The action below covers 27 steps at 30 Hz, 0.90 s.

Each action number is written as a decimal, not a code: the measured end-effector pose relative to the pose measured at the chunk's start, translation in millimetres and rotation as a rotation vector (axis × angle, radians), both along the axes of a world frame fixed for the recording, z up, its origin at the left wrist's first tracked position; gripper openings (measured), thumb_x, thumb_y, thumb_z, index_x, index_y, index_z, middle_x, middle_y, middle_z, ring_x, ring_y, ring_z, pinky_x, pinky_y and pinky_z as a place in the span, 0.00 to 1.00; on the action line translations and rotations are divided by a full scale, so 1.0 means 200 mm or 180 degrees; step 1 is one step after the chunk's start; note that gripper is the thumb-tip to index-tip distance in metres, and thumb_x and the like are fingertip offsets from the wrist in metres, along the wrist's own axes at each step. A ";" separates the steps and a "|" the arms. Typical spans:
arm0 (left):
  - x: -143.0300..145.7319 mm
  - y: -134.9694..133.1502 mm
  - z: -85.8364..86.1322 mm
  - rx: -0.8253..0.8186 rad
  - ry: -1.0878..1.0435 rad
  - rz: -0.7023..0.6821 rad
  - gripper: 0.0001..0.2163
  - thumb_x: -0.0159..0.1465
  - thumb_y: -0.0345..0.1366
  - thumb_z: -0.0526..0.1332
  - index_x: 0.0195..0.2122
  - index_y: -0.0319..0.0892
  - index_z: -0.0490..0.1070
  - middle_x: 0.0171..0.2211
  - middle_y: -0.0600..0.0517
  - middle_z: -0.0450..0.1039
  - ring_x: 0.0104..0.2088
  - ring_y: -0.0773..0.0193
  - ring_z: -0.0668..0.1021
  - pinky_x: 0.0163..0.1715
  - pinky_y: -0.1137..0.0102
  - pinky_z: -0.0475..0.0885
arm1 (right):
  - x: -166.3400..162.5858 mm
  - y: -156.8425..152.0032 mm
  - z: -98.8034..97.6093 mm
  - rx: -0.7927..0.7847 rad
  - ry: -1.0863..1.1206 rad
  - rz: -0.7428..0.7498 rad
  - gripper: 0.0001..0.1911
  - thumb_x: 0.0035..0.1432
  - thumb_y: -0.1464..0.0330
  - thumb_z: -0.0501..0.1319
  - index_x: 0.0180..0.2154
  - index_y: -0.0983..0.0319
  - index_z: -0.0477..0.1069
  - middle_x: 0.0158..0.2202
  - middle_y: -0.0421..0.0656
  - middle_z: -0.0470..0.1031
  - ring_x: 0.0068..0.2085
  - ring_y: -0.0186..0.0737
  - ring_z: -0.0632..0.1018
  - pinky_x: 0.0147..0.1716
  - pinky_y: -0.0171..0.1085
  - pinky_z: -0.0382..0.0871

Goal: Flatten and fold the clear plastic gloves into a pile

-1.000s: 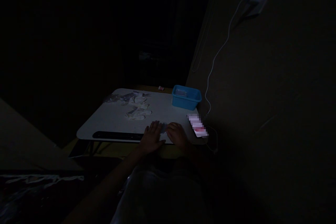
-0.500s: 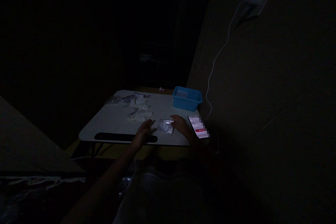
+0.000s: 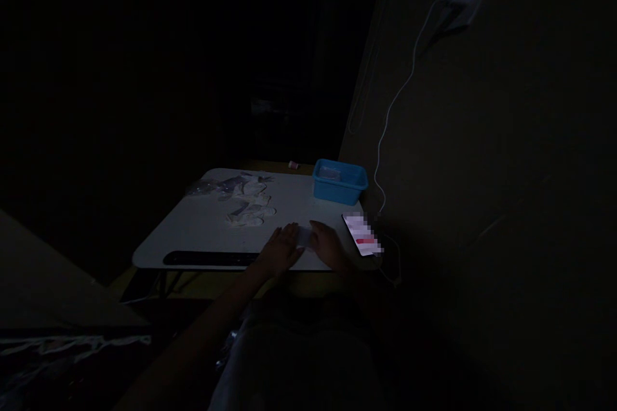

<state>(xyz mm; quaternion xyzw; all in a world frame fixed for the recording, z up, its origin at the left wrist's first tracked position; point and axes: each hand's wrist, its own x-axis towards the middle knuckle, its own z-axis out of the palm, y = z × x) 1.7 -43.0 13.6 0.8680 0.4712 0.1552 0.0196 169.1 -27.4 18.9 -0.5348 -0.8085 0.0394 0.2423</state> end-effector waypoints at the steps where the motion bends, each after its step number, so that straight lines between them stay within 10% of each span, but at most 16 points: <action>1: 0.01 -0.01 -0.01 0.0046 0.0110 0.0001 0.28 0.62 0.45 0.45 0.57 0.29 0.53 0.59 0.36 0.51 0.59 0.53 0.55 0.56 0.56 0.50 | -0.01 -0.03 -0.01 0.0069 -0.0241 0.0030 0.22 0.59 0.69 0.47 0.54 0.67 0.60 0.54 0.52 0.63 0.56 0.42 0.64 0.54 0.44 0.55; 7: 0.01 -0.06 -0.03 0.0202 0.0348 -0.0051 0.27 0.62 0.46 0.44 0.57 0.32 0.55 0.58 0.38 0.54 0.59 0.54 0.55 0.57 0.56 0.47 | -0.05 -0.13 -0.06 0.0256 -0.0747 0.0071 0.25 0.62 0.62 0.42 0.57 0.67 0.54 0.59 0.53 0.54 0.60 0.46 0.54 0.57 0.56 0.41; 27: 0.02 -0.08 0.00 0.0133 0.0386 -0.0003 0.26 0.61 0.43 0.46 0.58 0.34 0.53 0.59 0.39 0.53 0.60 0.54 0.54 0.57 0.55 0.46 | -0.04 -0.13 -0.04 0.0262 -0.0728 0.0204 0.25 0.62 0.60 0.42 0.57 0.65 0.53 0.60 0.50 0.52 0.61 0.44 0.52 0.57 0.53 0.42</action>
